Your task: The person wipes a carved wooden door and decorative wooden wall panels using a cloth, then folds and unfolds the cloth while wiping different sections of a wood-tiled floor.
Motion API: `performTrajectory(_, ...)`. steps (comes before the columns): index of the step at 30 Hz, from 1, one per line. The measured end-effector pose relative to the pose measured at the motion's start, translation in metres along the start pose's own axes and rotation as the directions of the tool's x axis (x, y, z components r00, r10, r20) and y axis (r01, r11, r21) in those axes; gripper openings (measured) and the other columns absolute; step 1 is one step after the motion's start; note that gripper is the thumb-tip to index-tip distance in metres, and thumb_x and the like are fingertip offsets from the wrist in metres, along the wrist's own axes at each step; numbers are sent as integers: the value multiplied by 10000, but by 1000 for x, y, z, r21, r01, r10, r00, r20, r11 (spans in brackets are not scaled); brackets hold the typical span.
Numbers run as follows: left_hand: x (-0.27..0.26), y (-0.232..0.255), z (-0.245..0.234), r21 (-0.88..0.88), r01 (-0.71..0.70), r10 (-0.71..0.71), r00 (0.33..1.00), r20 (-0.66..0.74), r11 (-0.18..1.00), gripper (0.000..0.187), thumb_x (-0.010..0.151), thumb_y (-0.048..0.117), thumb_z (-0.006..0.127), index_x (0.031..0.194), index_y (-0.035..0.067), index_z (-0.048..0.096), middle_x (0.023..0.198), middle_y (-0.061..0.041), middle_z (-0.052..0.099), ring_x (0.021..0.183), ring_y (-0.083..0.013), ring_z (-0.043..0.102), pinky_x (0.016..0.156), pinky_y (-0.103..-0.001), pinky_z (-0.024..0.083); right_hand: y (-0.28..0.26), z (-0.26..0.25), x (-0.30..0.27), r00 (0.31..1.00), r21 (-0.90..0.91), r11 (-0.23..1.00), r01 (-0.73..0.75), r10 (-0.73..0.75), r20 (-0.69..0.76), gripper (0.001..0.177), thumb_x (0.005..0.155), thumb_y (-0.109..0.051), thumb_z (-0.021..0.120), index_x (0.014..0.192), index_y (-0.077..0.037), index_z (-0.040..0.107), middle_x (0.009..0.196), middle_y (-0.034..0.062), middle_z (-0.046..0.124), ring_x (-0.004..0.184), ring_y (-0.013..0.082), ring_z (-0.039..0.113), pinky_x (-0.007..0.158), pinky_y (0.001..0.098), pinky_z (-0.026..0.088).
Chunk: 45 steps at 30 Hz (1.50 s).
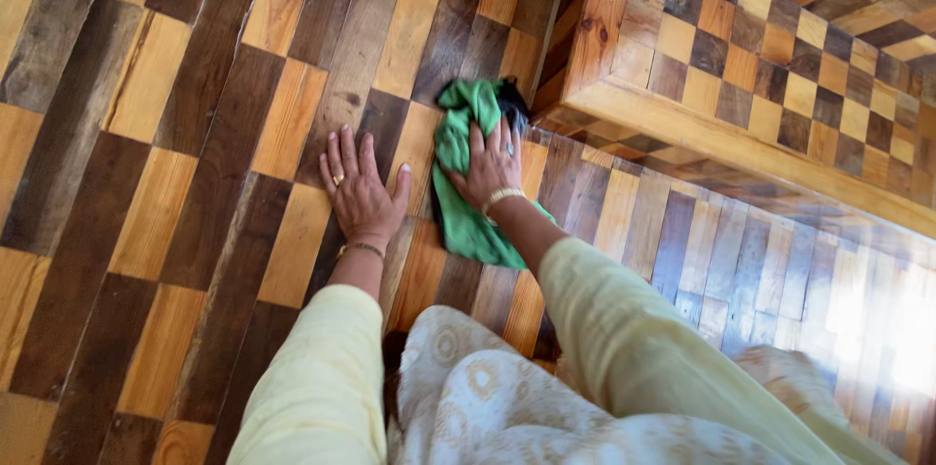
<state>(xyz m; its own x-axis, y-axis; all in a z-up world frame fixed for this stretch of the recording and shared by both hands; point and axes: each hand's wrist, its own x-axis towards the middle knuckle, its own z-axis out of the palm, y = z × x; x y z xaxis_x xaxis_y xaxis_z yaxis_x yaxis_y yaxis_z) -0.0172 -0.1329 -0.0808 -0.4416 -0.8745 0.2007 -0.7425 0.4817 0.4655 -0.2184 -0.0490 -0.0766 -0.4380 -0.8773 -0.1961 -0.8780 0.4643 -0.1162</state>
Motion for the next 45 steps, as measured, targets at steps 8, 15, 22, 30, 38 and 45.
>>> performTrajectory(8, 1, 6, -2, 11, 21, -21, 1000, 18, 1000, 687, 954, 507, 585, 1444, 29, 530, 1639, -224, 349, 1558, -382, 246, 1273, -558, 123, 46, -15, 198, 914, 113, 910, -399, 404, -27, 1073, 882, -749, 542, 1612, -28, 228, 1618, 298, 202, 1532, 457, 192, 1239, 626, 164)
performTrajectory(15, 6, 10, -6, 30, 55, -56, 997, 50, 998, 710, 915, 510, 592, 1428, 24, 526, 1617, -232, 360, 1539, -383, 257, 1249, -560, 142, 76, -48, 279, 956, 216, 938, -270, 288, -58, 1164, 746, -847, 636, 1620, -181, 249, 1657, 303, 66, 1548, 481, 54, 1239, 574, 139)
performTrajectory(22, 11, 14, -10, 20, 82, -83, 995, 59, 996, 710, 891, 490, 616, 1422, 29, 517, 1614, -204, 356, 1537, -368, 242, 1252, -542, 145, 96, -67, 283, 963, 23, 972, -233, 227, 145, 1235, 731, -879, 582, 1656, -191, 138, 1664, 327, 70, 1537, 505, 109, 1223, 573, 207)
performTrajectory(30, 14, 18, -20, 23, 112, -114, 990, 83, 993, 739, 854, 476, 641, 1424, 28, 496, 1608, -201, 341, 1520, -366, 243, 1234, -548, 150, 89, -76, 335, 951, 25, 965, -262, 254, 177, 1270, 742, -910, 553, 1651, -162, 75, 1653, 358, -10, 1552, 509, -19, 1243, 562, 76)
performTrajectory(38, 24, 22, -16, 39, 101, -105, 988, 109, 994, 789, 846, 509, 633, 1444, 28, 448, 1601, -219, 314, 1500, -393, 245, 1215, -556, 155, -41, -56, 427, 986, -27, 985, 169, -168, 14, 1122, 794, -840, 562, 1637, -183, 221, 1649, 296, 202, 1529, 476, 162, 1231, 556, 137)
performTrajectory(45, 26, 20, -19, 55, 105, -110, 988, 107, 993, 793, 857, 528, 606, 1453, 30, 443, 1599, -211, 315, 1501, -386, 241, 1208, -560, 167, -209, -22, 362, 727, -47, 729, 682, -672, 141, 1051, 791, -788, 581, 1631, -260, 236, 1655, 267, 167, 1528, 440, 150, 1223, 611, 75)
